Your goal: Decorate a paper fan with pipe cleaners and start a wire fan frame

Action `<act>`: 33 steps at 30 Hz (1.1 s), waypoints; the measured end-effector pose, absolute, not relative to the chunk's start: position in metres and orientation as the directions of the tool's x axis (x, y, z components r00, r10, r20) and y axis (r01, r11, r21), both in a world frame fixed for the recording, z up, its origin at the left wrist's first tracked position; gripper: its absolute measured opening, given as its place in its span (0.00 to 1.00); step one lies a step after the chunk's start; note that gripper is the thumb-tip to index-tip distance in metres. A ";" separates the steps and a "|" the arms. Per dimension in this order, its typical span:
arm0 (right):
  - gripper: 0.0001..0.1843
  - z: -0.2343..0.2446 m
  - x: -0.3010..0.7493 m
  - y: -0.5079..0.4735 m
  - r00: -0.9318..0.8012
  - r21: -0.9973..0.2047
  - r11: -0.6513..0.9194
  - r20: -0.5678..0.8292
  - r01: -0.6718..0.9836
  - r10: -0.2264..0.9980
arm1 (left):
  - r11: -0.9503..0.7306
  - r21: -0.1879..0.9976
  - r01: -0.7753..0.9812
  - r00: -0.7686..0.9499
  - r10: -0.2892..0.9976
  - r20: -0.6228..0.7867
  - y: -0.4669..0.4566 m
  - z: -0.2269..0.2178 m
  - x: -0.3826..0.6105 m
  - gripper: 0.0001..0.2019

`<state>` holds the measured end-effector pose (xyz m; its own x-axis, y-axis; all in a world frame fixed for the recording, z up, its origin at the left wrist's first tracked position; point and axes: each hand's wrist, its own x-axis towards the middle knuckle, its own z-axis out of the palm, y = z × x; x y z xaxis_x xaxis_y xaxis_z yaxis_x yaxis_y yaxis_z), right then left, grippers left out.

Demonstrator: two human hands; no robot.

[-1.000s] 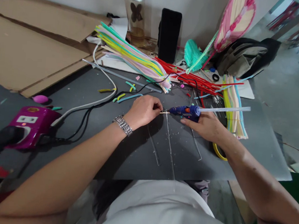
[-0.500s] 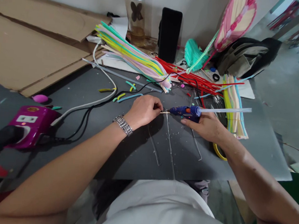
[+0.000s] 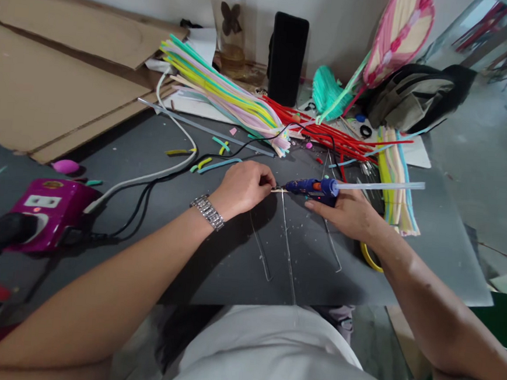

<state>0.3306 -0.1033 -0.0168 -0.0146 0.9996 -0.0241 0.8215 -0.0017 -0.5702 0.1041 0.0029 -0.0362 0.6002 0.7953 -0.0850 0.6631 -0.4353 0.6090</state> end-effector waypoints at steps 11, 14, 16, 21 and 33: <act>0.16 -0.017 0.333 -0.104 -0.009 -0.559 -0.006 -0.024 0.829 1.000 | -0.440 0.618 0.651 0.607 0.791 -0.077 0.004 -0.037 0.104 0.09; 0.16 -0.017 0.333 -0.104 -0.011 -0.554 -0.006 -0.027 0.833 1.000 | -0.438 0.617 0.653 0.604 0.793 -0.076 0.004 -0.037 0.104 0.09; 0.15 -0.016 0.333 -0.104 -0.010 -0.553 -0.006 -0.026 0.833 1.000 | -0.446 0.613 0.652 0.606 0.793 -0.067 0.004 -0.038 0.104 0.09; 0.16 -0.015 0.332 -0.105 -0.007 -0.551 -0.013 -0.035 0.835 0.999 | -0.444 0.609 0.658 0.605 0.793 -0.076 0.003 -0.037 0.104 0.10; 0.16 -0.017 0.334 -0.106 -0.010 -0.570 0.001 -0.012 0.821 1.000 | -0.445 0.607 0.659 0.601 0.796 -0.068 0.004 -0.039 0.103 0.09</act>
<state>0.3338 -0.1055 -0.0170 -0.0096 0.9999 -0.0121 0.8213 0.0010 -0.5705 0.1035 0.0041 -0.0393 0.6014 0.7960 -0.0684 0.6585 -0.4454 0.6066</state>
